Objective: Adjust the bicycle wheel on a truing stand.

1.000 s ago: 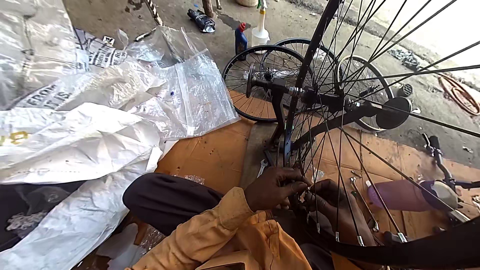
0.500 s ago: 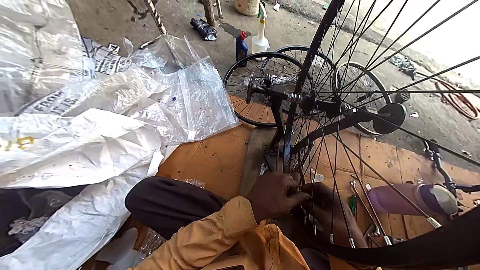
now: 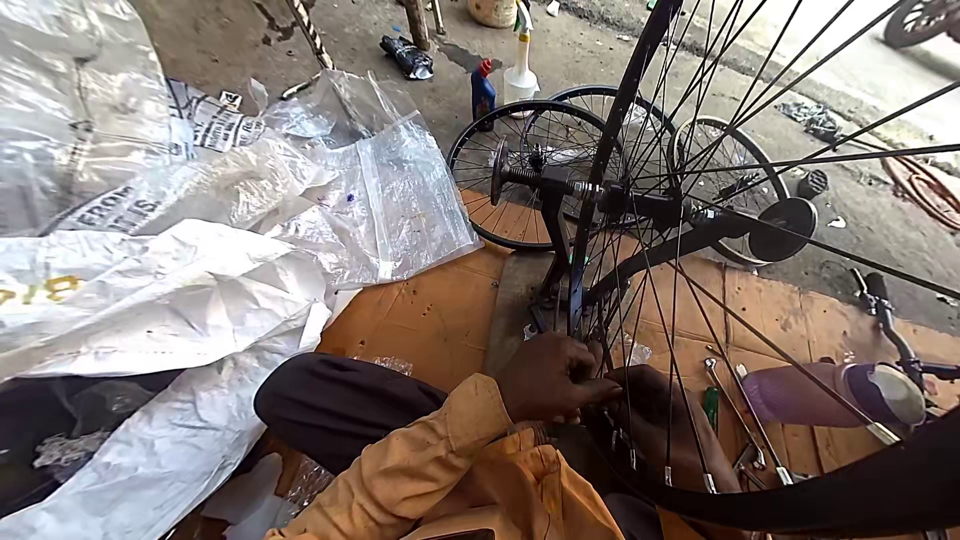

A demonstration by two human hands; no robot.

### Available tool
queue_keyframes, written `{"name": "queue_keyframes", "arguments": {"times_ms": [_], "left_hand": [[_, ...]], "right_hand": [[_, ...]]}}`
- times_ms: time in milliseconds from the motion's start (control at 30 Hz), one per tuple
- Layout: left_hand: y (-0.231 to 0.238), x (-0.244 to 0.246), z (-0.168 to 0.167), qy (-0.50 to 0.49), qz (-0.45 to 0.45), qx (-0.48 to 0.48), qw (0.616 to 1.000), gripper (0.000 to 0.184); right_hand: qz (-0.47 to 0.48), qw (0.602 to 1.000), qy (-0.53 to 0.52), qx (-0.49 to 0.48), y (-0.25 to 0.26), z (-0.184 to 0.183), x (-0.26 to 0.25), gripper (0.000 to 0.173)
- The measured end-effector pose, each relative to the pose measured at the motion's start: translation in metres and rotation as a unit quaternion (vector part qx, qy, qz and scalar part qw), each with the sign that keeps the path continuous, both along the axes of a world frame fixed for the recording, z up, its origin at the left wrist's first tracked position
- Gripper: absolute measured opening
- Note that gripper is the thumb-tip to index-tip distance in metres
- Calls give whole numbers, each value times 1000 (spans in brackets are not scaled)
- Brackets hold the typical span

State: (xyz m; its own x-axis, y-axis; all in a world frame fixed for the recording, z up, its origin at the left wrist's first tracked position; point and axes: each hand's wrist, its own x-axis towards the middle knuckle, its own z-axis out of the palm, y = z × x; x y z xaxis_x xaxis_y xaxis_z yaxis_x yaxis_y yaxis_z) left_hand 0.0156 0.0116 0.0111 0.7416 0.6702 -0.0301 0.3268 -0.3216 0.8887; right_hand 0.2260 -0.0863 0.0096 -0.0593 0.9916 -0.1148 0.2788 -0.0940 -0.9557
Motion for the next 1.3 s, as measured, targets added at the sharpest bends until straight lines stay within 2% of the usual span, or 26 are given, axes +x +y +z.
{"name": "queue_keyframes", "arguments": {"times_ms": [100,233,300,400,467,600,800,900,1000,1067,1233,1300], "left_hand": [[-6,-1,6,3,35,5,999,44],[-1,-11,-4,-82,105,-76,988,29],[1,-10,-10,-67,132,-79,986,26],[0,-3,-19,-55,137,-70,986,23],[-1,0,-19,-71,149,-74,984,18],[-2,1,-14,-96,123,-108,982,13],[5,-7,-18,-19,19,-70,997,37],[11,-6,-19,-5,-24,-51,998,35],[4,5,-9,79,21,15,997,39],[-4,12,-2,124,59,28,990,43],[-4,0,-5,75,61,-1,995,38],[1,-4,-12,36,52,-5,998,34]], "right_hand": [[-1,999,55,0,4,-4,1,24],[-36,995,96,-12,3,21,0,27],[-73,994,84,6,2,28,2,27],[-86,995,29,36,3,4,14,31],[-87,996,7,32,6,5,0,28],[-61,998,-2,-2,6,11,-17,28],[-13,1000,-3,-6,6,2,-6,28],[-1,1000,-24,-17,9,8,-13,29],[-14,997,-77,-19,13,13,-19,19],[-16,994,-102,-30,15,17,-20,18],[-31,996,-75,-36,13,18,-19,17],[-33,998,-25,-37,11,17,-17,19]]}}
